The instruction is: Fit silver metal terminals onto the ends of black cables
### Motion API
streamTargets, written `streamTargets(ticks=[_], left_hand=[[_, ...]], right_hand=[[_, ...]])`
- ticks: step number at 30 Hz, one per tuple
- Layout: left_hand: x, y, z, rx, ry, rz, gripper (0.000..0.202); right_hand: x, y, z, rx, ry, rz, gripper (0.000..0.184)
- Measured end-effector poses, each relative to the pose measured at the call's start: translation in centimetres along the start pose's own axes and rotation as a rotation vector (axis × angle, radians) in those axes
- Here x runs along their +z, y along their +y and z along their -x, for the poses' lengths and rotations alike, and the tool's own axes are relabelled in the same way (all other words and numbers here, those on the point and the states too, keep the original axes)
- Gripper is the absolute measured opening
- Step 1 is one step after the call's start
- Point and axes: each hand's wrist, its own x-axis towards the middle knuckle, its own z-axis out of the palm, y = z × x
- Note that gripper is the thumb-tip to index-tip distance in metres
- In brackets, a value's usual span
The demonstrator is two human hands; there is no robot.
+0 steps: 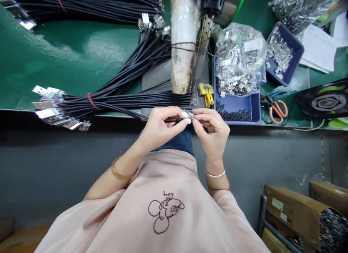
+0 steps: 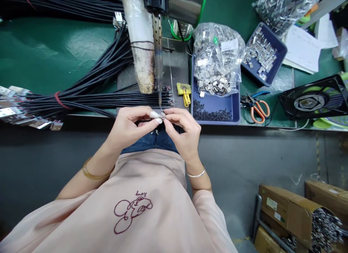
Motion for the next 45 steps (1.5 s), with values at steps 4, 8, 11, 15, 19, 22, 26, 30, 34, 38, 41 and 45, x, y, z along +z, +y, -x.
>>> streamTargets(ticks=[4,8,11,15,19,22,26,30,34,38,41,45], left_hand=[[-0.7,0.1,-0.1,-0.044,-0.124,0.03,0.015],[-1.7,0.1,-0.5,0.004,-0.252,0.045,0.021],[-1.9,0.5,-0.6,0.158,-0.242,-0.086,0.012],[-0.9,1.4,0.0,0.423,-0.058,-0.49,0.016],[0.3,1.1,0.4,0.292,0.082,-0.395,0.015],[0.5,0.3,0.2,0.014,0.065,-0.094,0.009],[0.3,-0.1,-0.2,-0.126,0.024,0.075,0.012],[0.3,0.1,-0.4,-0.129,0.004,0.119,0.014],[0.4,0.0,-0.6,-0.145,0.0,0.179,0.014],[0.6,-0.1,-0.8,-0.189,0.065,0.219,0.01],[0.8,0.0,-1.1,-0.207,0.101,0.248,0.008],[0.9,0.2,-1.2,-0.212,0.123,0.243,0.009]], right_hand=[[0.0,-0.1,0.2,-0.079,0.002,0.113,0.01],[0.0,0.2,0.0,0.031,-0.09,-0.087,0.004],[-0.2,0.4,-0.1,0.084,-0.102,-0.205,0.004],[-0.7,0.2,-0.1,0.016,0.105,-0.046,0.007],[-1.1,0.2,0.1,-0.101,0.171,0.101,0.01],[-1.0,0.5,0.1,-0.185,0.144,0.189,0.013],[-0.6,0.4,-0.4,-0.285,0.147,0.228,0.018],[-0.3,-0.2,-0.8,-0.32,0.112,0.207,0.018],[-0.4,-0.2,-0.6,-0.335,0.091,0.227,0.014],[-0.4,0.5,-0.1,-0.267,0.119,0.183,0.012],[-0.2,0.9,0.0,-0.198,0.128,0.126,0.011],[0.0,1.0,-0.3,-0.299,0.073,0.208,0.012]])
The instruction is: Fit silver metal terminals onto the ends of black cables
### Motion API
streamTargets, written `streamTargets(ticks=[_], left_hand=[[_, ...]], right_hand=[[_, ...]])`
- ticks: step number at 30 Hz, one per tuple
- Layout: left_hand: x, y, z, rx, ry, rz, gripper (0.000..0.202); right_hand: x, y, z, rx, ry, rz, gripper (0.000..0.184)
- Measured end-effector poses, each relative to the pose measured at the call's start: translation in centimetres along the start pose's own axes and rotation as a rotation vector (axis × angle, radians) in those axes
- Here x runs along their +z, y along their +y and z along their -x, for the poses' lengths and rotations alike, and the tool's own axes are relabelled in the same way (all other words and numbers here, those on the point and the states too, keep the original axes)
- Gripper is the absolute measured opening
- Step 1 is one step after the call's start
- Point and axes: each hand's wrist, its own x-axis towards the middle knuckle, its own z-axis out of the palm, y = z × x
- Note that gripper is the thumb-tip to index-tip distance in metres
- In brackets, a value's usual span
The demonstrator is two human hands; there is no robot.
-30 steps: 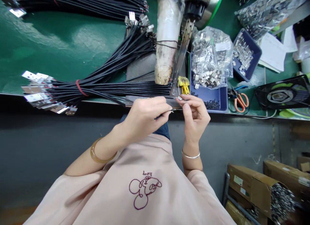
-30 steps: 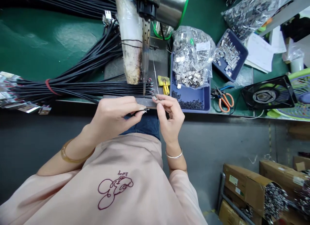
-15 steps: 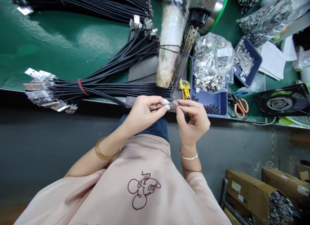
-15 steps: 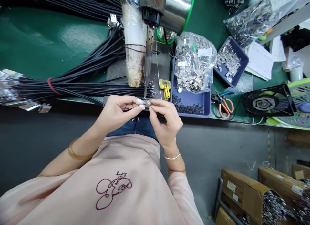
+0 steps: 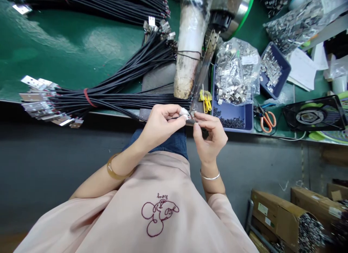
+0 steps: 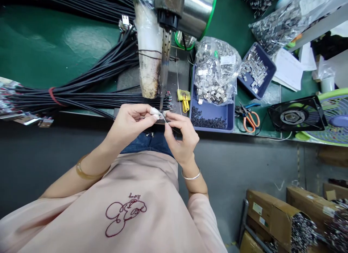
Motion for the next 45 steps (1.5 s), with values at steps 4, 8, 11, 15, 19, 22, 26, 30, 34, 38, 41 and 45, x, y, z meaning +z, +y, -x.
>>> streamTargets(ticks=[4,8,11,15,19,22,26,30,34,38,41,45], left_hand=[[0.1,0.2,0.0,0.026,0.029,-0.034,0.014],[0.2,0.4,0.0,0.039,0.06,-0.061,0.013],[0.4,0.3,-0.1,0.036,0.083,-0.068,0.011],[0.4,0.1,-0.1,0.03,0.108,-0.098,0.011],[0.4,0.3,-0.1,0.043,0.124,-0.109,0.011],[0.4,0.5,0.0,0.056,0.124,-0.112,0.011],[0.4,0.7,0.1,0.043,0.094,-0.112,0.012],[0.4,0.7,0.0,0.026,0.083,-0.104,0.013],[0.4,0.5,0.1,0.025,0.086,-0.117,0.014],[0.3,0.3,0.5,0.045,0.069,-0.143,0.012],[0.3,0.3,0.7,0.082,0.075,-0.17,0.011],[0.3,0.4,0.8,0.078,0.079,-0.153,0.012]], right_hand=[[0.1,-0.1,-0.2,-0.167,-0.001,0.15,0.017],[0.2,0.0,-0.3,-0.24,-0.016,0.235,0.02],[0.3,0.1,-0.3,-0.27,-0.017,0.247,0.019],[0.2,0.3,-0.4,-0.289,-0.023,0.27,0.018],[0.2,0.3,-0.7,-0.302,-0.02,0.293,0.015],[0.3,0.2,-0.8,-0.305,-0.011,0.296,0.017],[0.2,0.3,-0.7,-0.327,-0.012,0.289,0.016],[0.1,0.5,-0.6,-0.357,-0.019,0.31,0.017],[0.1,0.5,-0.5,-0.349,-0.02,0.325,0.016],[-0.1,-0.1,-0.7,-0.284,0.045,0.3,0.017],[-0.4,-0.5,-1.0,-0.098,0.005,0.168,0.016],[-0.4,-0.8,-1.2,0.079,-0.102,-0.001,0.009]])
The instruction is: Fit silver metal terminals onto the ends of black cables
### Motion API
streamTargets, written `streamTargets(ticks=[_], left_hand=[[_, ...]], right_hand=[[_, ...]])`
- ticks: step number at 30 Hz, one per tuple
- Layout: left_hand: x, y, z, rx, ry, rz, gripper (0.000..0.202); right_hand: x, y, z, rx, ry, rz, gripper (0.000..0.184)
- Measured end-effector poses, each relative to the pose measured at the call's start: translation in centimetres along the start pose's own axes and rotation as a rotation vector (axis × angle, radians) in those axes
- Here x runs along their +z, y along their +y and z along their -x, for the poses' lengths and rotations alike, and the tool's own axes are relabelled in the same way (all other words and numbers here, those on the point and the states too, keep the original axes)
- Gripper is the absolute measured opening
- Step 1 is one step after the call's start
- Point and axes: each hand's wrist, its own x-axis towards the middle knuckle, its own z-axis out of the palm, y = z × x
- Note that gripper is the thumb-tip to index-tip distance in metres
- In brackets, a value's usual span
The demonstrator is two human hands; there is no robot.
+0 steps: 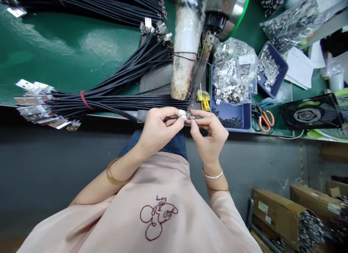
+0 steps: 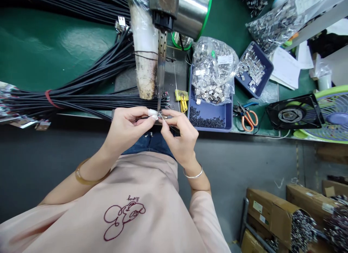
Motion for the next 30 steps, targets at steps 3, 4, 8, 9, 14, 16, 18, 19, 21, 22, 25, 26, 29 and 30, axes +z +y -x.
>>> streamTargets(ticks=[3,4,8,9,14,16,18,19,21,22,25,26,29,30], left_hand=[[0.11,0.08,-0.12,-0.021,0.021,0.029,0.01],[0.14,0.09,-0.18,-0.023,0.03,0.03,0.01],[0.13,0.19,-0.39,-0.013,0.048,0.016,0.01],[0.11,0.26,-0.43,-0.008,0.054,0.009,0.01],[-0.02,0.52,-0.59,-0.006,0.074,-0.032,0.01],[-0.04,0.45,-0.62,-0.026,0.049,-0.023,0.01],[-0.03,0.26,-0.64,-0.045,0.007,-0.002,0.011],[-0.02,0.15,-0.64,-0.051,-0.013,0.01,0.011],[0.0,-0.05,-0.61,-0.052,-0.04,0.026,0.011],[0.0,-0.13,-0.59,-0.049,-0.042,0.029,0.011],[-0.02,-0.28,-0.46,-0.046,-0.039,0.028,0.009],[-0.04,-0.3,-0.42,-0.05,-0.034,0.036,0.007],[-0.18,-0.25,-0.33,-0.073,-0.01,0.096,0.003],[-0.25,-0.21,-0.31,-0.077,-0.004,0.119,0.004]], right_hand=[[0.11,0.0,-0.08,-0.008,0.005,-0.004,0.009],[0.17,0.02,-0.11,-0.012,0.008,-0.006,0.009],[0.36,0.1,-0.31,-0.021,0.01,-0.044,0.01],[0.39,0.1,-0.38,-0.024,0.008,-0.054,0.01],[0.32,-0.16,-0.55,-0.083,0.012,0.021,0.012],[0.21,-0.25,-0.43,-0.114,0.017,0.078,0.013],[0.11,-0.24,-0.24,-0.137,0.016,0.113,0.014],[0.07,-0.2,-0.15,-0.145,0.016,0.121,0.015],[0.04,-0.09,-0.02,-0.156,0.021,0.13,0.016],[0.04,-0.04,0.01,-0.157,0.03,0.132,0.016],[0.07,0.0,0.03,-0.124,0.064,0.106,0.015],[0.05,-0.01,0.03,-0.092,0.069,0.078,0.014],[-0.13,-0.08,-0.02,0.063,0.028,-0.077,0.01],[-0.23,-0.1,-0.05,0.114,0.0,-0.131,0.009]])
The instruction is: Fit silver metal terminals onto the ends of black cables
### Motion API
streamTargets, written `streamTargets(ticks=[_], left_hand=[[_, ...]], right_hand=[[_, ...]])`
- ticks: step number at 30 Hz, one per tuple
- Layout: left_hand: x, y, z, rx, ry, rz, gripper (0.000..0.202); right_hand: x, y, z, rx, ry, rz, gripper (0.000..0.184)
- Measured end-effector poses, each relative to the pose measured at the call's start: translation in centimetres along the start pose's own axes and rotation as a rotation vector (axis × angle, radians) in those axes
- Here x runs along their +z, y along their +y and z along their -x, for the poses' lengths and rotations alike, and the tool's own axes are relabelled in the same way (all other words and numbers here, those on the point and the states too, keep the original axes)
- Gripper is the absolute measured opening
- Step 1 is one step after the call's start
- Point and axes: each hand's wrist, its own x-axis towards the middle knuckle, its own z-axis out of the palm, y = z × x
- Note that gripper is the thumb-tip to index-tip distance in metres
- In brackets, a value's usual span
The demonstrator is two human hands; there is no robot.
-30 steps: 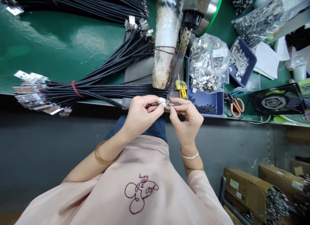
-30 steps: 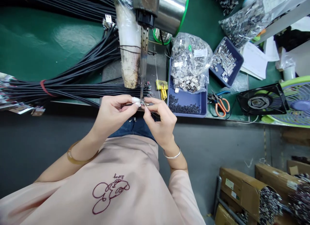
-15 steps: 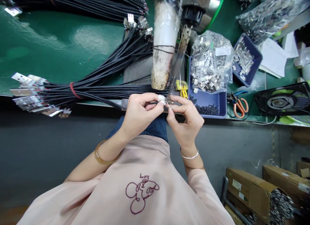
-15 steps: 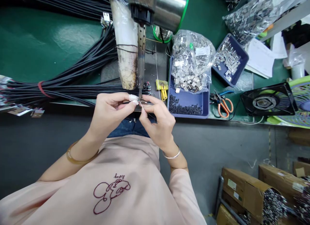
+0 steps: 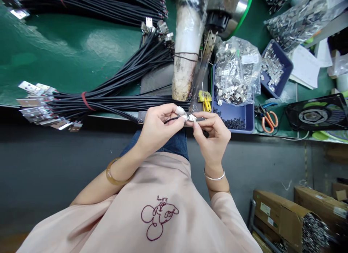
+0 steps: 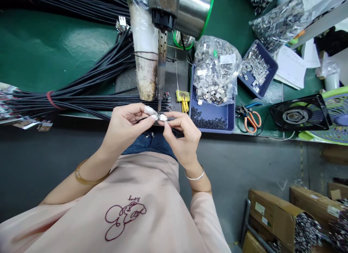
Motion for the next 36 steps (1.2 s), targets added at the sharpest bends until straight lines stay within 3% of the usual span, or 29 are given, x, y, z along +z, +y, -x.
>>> streamTargets(ticks=[11,19,25,31,36], left_hand=[[-0.1,-0.1,0.2,0.043,-0.025,-0.06,0.006],[0.1,0.2,-0.2,0.022,-0.007,-0.053,0.006],[0.4,0.4,-0.3,0.061,0.042,-0.061,0.003],[0.5,0.1,-0.1,0.05,0.013,-0.054,0.005],[0.4,-0.1,0.1,0.048,0.011,-0.063,0.005]], right_hand=[[-0.5,-0.6,-0.2,0.211,-0.075,-0.078,0.006],[0.0,0.1,-0.5,-0.222,-0.005,0.21,0.014],[0.3,0.1,-1.0,-0.28,0.023,0.276,0.016],[0.2,0.2,-0.7,-0.338,0.012,0.289,0.019],[0.1,0.5,-0.5,-0.306,-0.003,0.247,0.018]])
